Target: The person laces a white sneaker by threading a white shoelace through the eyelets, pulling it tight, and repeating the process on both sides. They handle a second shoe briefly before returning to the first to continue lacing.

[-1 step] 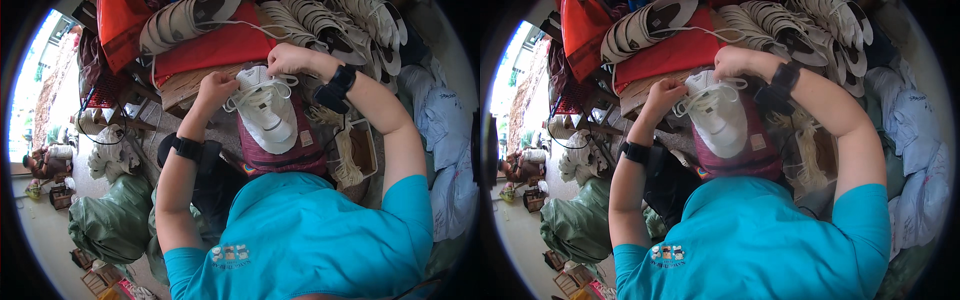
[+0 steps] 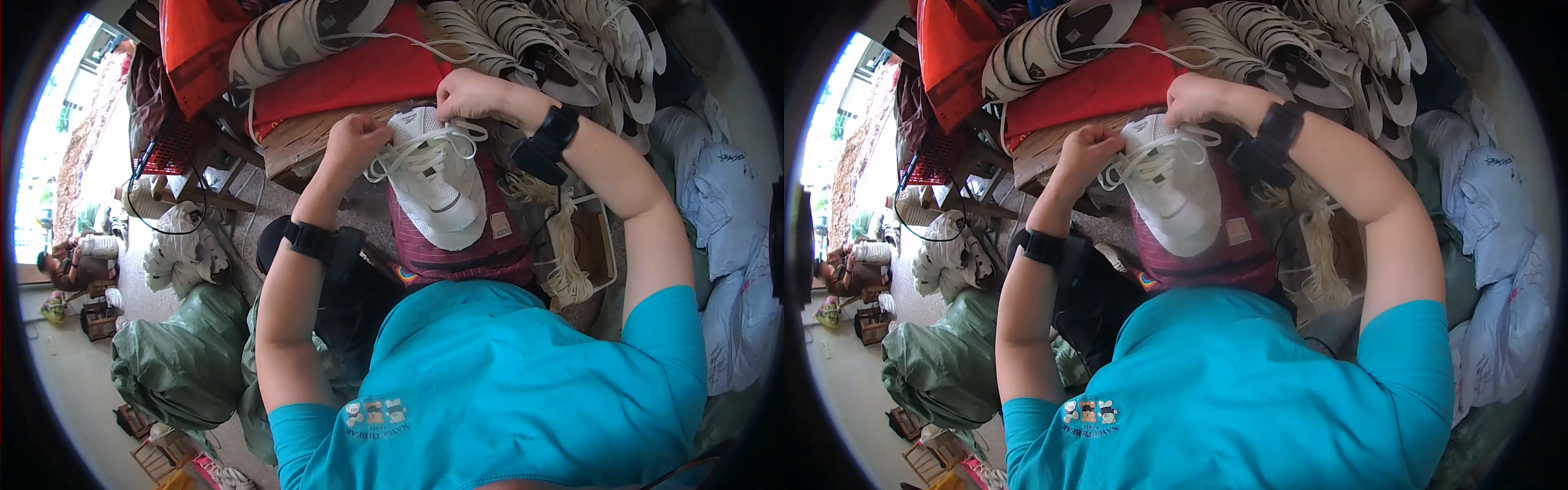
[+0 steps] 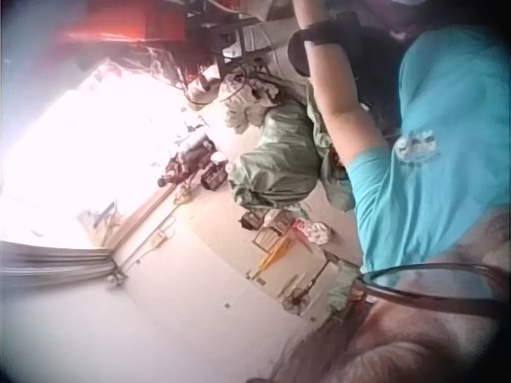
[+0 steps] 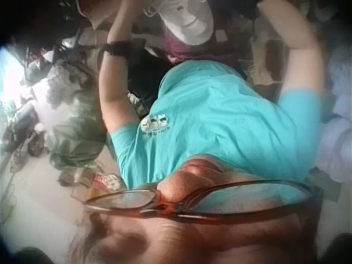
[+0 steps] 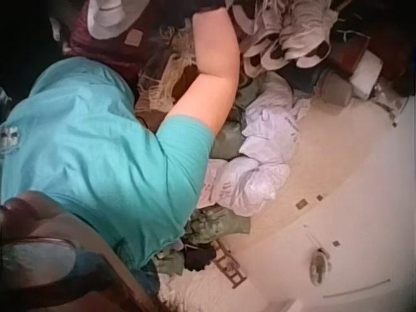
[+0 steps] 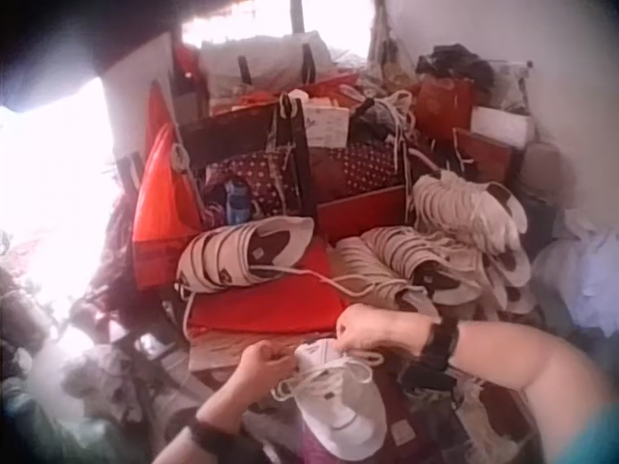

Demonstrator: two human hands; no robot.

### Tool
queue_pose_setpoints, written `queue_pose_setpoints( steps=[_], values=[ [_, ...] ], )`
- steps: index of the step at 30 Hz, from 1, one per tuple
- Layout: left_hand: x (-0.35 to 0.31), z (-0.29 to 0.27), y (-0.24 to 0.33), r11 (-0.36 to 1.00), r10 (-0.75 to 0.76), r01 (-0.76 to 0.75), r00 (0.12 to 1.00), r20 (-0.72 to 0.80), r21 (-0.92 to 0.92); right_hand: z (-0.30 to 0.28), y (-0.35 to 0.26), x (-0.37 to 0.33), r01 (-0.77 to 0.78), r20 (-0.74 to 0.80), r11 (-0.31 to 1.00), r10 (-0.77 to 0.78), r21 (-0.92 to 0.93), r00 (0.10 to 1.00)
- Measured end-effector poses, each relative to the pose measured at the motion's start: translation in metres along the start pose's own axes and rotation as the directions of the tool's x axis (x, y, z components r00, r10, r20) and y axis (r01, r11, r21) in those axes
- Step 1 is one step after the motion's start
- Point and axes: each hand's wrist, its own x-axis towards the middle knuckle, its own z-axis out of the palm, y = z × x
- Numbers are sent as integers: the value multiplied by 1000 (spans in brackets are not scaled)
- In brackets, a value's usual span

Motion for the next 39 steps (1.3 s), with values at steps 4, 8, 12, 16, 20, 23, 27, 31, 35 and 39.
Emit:
queue_pose_setpoints(
  steps=[4, 8, 12, 16, 20, 23, 27, 31, 35, 39],
  values=[
    [-5, 10, 21, 798, 78, -145, 987, -139, -585, 7, -5, 8, 142, -221, 904, -54, 404, 974],
    [-19, 18, 2, 788, 37, -246, 934, -356, -564, 22, -2, 0, 192, -386, 880, -11, 435, 923],
    [-29, 28, -31, 831, -63, -107, 956, -285, -545, 62, 39, -14, 198, -543, 973, -104, 118, 833],
    [-43, 50, -5, 809, -42, -108, 970, -239, -578, 78, 29, -24, 17, -281, 672, 285, 740, 916],
    [-48, 51, -12, 750, 13, -133, 982, -187, -648, 49, 15, -39, -62, 35, 529, 61, 847, 998],
    [-55, 38, 2, 681, 115, -224, 973, -200, -697, 39, 30, -45, 19, -1, 350, -50, 937, 999],
    [-80, 26, 26, 630, 286, -396, 918, -275, -668, 22, 9, -63, -182, 170, -40, -201, 983, 965],
    [-80, 19, 39, 651, 562, -545, 814, -147, -528, 52, 35, -71, -310, 106, -300, -542, 902, 833],
    [-67, 4, 56, 684, 577, -525, 814, -65, -506, 49, 6, -89, -305, -48, -331, -744, 893, 667],
    [-12, -6, 56, 700, 560, -552, 818, -131, -453, 5, -17, -101, 21, -176, -238, -654, 971, 735]
  ],
)
